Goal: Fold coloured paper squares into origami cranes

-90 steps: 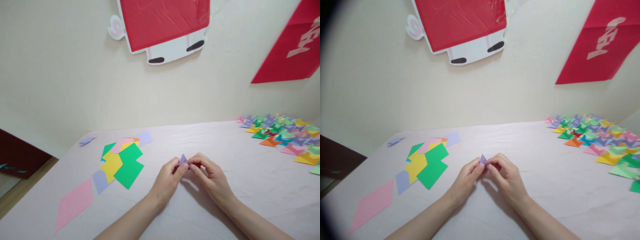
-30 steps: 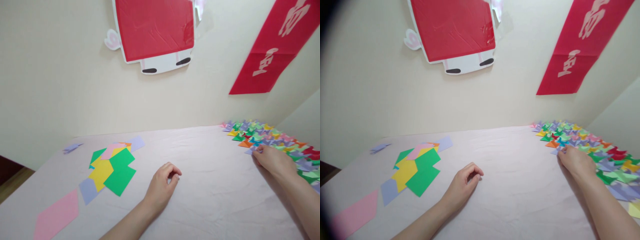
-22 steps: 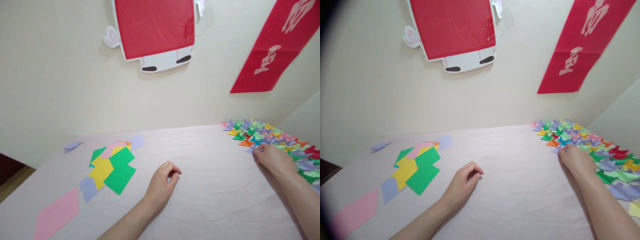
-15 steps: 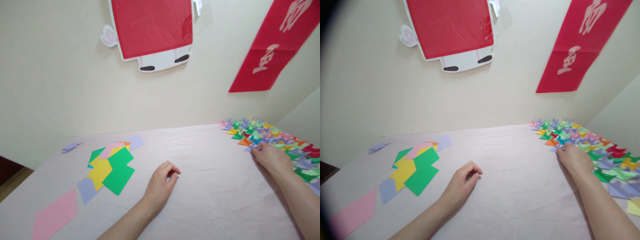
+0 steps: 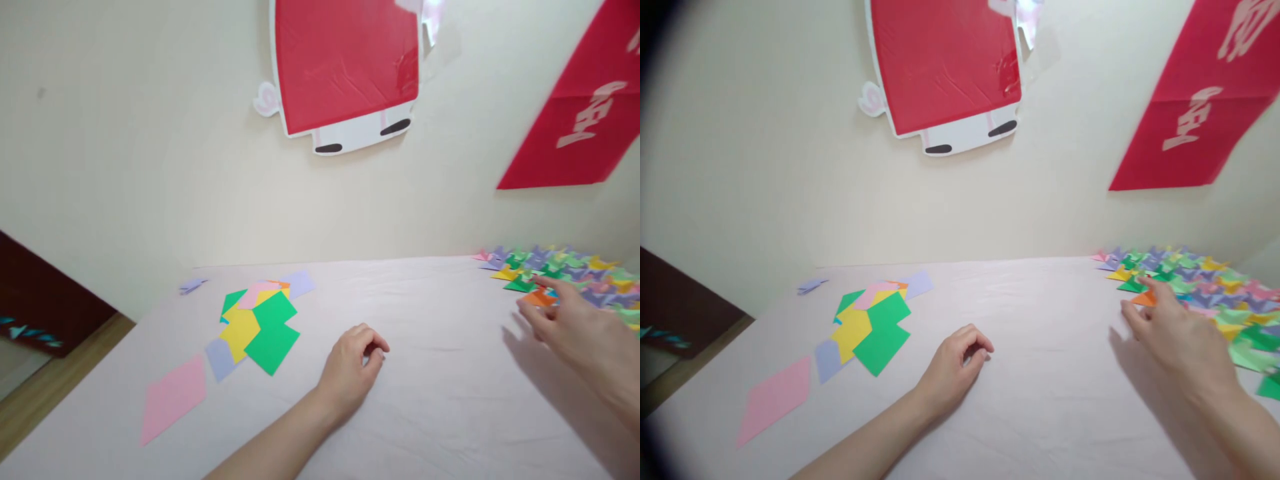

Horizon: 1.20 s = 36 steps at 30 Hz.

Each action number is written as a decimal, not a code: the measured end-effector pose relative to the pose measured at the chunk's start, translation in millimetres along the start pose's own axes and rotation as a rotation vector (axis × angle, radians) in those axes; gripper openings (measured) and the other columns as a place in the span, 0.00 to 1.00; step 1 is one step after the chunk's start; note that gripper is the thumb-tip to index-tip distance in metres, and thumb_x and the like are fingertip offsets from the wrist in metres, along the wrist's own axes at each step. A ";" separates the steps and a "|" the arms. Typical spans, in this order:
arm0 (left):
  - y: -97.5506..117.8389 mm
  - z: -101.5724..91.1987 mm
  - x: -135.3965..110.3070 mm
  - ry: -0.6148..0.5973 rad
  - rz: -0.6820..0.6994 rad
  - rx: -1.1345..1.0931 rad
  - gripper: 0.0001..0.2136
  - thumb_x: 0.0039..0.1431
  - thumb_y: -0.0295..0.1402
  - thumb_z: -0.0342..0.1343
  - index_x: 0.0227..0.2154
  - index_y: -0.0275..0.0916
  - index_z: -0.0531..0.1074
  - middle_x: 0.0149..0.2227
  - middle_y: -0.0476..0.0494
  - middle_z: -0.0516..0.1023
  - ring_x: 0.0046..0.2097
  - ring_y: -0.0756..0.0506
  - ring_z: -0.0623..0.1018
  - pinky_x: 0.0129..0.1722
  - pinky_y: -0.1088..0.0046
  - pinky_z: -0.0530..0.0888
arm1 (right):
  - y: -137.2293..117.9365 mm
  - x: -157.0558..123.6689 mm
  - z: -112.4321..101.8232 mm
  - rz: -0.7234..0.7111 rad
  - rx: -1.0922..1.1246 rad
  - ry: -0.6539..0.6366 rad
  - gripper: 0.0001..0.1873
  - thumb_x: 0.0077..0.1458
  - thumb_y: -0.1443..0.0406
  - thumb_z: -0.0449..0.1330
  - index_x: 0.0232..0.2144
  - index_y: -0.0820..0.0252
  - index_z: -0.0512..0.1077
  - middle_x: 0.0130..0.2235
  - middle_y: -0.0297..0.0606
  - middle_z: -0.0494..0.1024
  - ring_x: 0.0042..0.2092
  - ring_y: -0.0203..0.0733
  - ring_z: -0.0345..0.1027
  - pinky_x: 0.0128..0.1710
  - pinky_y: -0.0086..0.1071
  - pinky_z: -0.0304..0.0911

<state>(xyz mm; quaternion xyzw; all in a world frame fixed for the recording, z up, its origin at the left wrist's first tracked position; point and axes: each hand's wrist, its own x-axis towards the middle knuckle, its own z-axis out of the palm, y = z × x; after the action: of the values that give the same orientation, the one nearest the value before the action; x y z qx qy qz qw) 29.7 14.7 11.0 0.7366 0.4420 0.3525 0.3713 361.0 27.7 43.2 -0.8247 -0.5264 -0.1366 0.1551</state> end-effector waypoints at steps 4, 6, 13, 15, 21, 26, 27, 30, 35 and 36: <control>-0.8 0.7 0.2 0.034 0.015 0.019 0.10 0.54 0.22 0.50 0.31 0.40 0.74 0.33 0.48 0.74 0.35 0.48 0.73 0.37 0.73 0.69 | -66.5 -41.5 -3.7 -0.357 0.329 -0.109 0.27 0.55 0.55 0.51 0.56 0.54 0.63 0.24 0.32 0.78 0.23 0.45 0.72 0.23 0.31 0.55; -3.6 -6.6 4.6 0.064 0.005 0.088 0.10 0.55 0.22 0.49 0.33 0.40 0.74 0.34 0.48 0.76 0.36 0.48 0.74 0.37 0.75 0.70 | -94.2 -66.0 2.2 -0.532 0.449 -0.165 0.24 0.58 0.57 0.49 0.55 0.55 0.64 0.22 0.30 0.76 0.21 0.42 0.71 0.21 0.29 0.54; -37.7 -110.4 17.4 0.305 -0.229 0.496 0.13 0.53 0.28 0.52 0.43 0.38 0.71 0.46 0.41 0.74 0.49 0.42 0.73 0.51 0.65 0.68 | -130.7 -105.3 17.1 -0.693 0.612 -0.361 0.17 0.65 0.60 0.44 0.49 0.54 0.67 0.26 0.31 0.79 0.26 0.40 0.75 0.28 0.30 0.61; -52.7 -144.5 13.2 0.349 -0.318 0.595 0.15 0.51 0.34 0.54 0.43 0.37 0.71 0.46 0.37 0.73 0.52 0.36 0.71 0.55 0.58 0.64 | -130.6 -104.1 14.1 -0.658 0.636 -0.385 0.16 0.66 0.58 0.44 0.47 0.55 0.68 0.26 0.31 0.78 0.27 0.40 0.75 0.30 0.30 0.61; -96.5 -187.8 -6.8 0.330 -0.504 0.779 0.33 0.43 0.53 0.54 0.47 0.32 0.70 0.50 0.27 0.70 0.54 0.25 0.67 0.52 0.48 0.64 | -128.8 -99.3 7.1 -0.613 0.675 -0.414 0.15 0.65 0.59 0.46 0.47 0.56 0.69 0.27 0.31 0.77 0.28 0.38 0.72 0.30 0.28 0.58; -116.2 -191.0 -11.1 0.291 -0.535 0.845 0.36 0.43 0.55 0.53 0.49 0.32 0.71 0.52 0.28 0.70 0.54 0.26 0.68 0.50 0.51 0.67 | -127.4 -95.5 4.2 -0.576 0.701 -0.449 0.14 0.63 0.61 0.48 0.46 0.55 0.69 0.26 0.30 0.75 0.28 0.39 0.71 0.30 0.29 0.58; -118.7 -193.0 -10.9 0.288 -0.534 0.851 0.35 0.44 0.54 0.53 0.50 0.32 0.71 0.52 0.28 0.70 0.54 0.26 0.68 0.50 0.52 0.67 | -127.1 -94.9 3.8 -0.572 0.708 -0.454 0.14 0.63 0.60 0.48 0.46 0.55 0.69 0.26 0.30 0.75 0.28 0.39 0.70 0.30 0.29 0.58; -124.3 -203.0 -11.7 0.293 -0.533 0.868 0.32 0.47 0.52 0.52 0.50 0.33 0.72 0.51 0.30 0.72 0.54 0.29 0.69 0.50 0.55 0.68 | -126.5 -93.5 3.8 -0.565 0.724 -0.460 0.15 0.62 0.60 0.47 0.45 0.55 0.70 0.25 0.30 0.74 0.27 0.40 0.69 0.30 0.30 0.58; -130.9 -225.4 -19.4 0.371 -0.569 0.898 0.27 0.53 0.48 0.50 0.50 0.34 0.72 0.52 0.31 0.72 0.54 0.30 0.70 0.49 0.56 0.69 | -128.0 -92.3 7.5 -0.533 0.748 -0.453 0.15 0.61 0.57 0.47 0.43 0.53 0.71 0.22 0.28 0.70 0.26 0.40 0.68 0.29 0.30 0.58; -132.3 -229.5 -20.8 0.385 -0.581 0.896 0.26 0.53 0.47 0.51 0.49 0.35 0.73 0.52 0.32 0.73 0.54 0.31 0.70 0.49 0.56 0.69 | -128.3 -92.2 8.5 -0.528 0.751 -0.456 0.16 0.61 0.56 0.47 0.42 0.53 0.71 0.22 0.28 0.70 0.26 0.41 0.68 0.29 0.30 0.58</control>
<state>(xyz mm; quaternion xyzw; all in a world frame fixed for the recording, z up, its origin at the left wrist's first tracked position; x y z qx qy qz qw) -223.8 93.8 2.6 0.5927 0.7926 0.1420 0.0168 207.0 6.0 13.9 -0.5597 -0.7501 0.2107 0.2823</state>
